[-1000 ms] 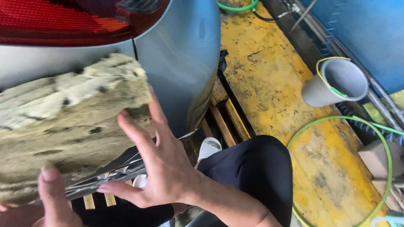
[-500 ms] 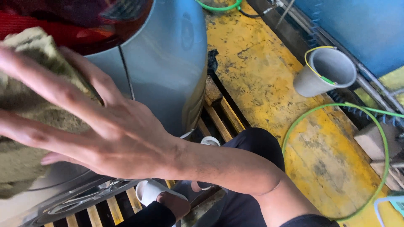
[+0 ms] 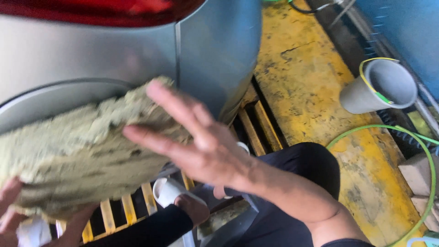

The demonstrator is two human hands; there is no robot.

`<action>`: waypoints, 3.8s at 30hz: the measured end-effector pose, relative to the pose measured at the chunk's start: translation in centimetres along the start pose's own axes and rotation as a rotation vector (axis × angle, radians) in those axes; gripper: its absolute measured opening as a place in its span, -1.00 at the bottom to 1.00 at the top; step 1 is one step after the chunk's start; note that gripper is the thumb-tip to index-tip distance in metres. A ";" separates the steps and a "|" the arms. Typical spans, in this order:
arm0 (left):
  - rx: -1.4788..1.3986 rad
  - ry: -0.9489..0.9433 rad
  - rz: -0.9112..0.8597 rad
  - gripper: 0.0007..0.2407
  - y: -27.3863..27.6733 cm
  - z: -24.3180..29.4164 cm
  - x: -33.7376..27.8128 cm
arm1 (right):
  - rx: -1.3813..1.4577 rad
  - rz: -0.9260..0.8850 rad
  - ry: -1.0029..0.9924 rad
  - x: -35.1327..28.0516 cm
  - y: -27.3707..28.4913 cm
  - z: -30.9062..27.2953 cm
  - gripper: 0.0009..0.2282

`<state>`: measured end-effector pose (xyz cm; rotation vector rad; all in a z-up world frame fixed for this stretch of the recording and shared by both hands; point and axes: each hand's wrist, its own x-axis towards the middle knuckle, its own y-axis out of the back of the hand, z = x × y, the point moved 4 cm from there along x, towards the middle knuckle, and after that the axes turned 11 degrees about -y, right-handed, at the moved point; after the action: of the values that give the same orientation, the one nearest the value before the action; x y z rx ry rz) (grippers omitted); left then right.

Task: The person scrubs the rear fuel door area of a silver car using a large green sponge. They repeatedly rub the surface in circular and back-and-forth motions, focusing on the same small region throughout the clip.

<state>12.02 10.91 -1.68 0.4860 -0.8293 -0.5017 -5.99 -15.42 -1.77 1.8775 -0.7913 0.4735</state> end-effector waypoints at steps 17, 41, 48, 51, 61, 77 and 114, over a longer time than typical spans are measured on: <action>-0.060 -0.331 0.047 -0.41 -9.6 9.5 2.4 | -0.260 -0.051 -0.115 4.1 10.7 2.5 -0.31; -0.002 -0.381 0.338 -0.31 -5.2 6.8 3.1 | 0.083 0.346 -0.047 0.7 5.5 3.7 -0.52; -0.041 -0.353 0.184 -0.33 -3.6 8.0 4.0 | 0.022 0.286 -0.074 1.2 5.9 3.1 -0.56; -0.004 -0.330 0.079 -0.33 -2.9 9.2 4.8 | -0.090 0.198 -0.108 1.8 7.2 2.1 -0.54; 0.150 -0.038 -0.299 -0.45 -2.3 8.0 4.3 | -0.069 -0.059 -0.051 1.0 6.7 2.7 -0.48; 0.252 0.154 0.024 -0.38 5.1 -3.0 -0.3 | 0.208 -0.125 0.025 -2.4 0.0 0.2 -0.13; -0.154 -0.445 0.125 -0.59 -9.0 11.9 6.3 | 0.206 0.106 -0.258 -0.6 8.8 9.3 -0.11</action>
<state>4.22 -2.33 3.57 0.1773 -1.2289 -0.5617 -12.83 -26.22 -0.31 2.1237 -1.0497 0.3948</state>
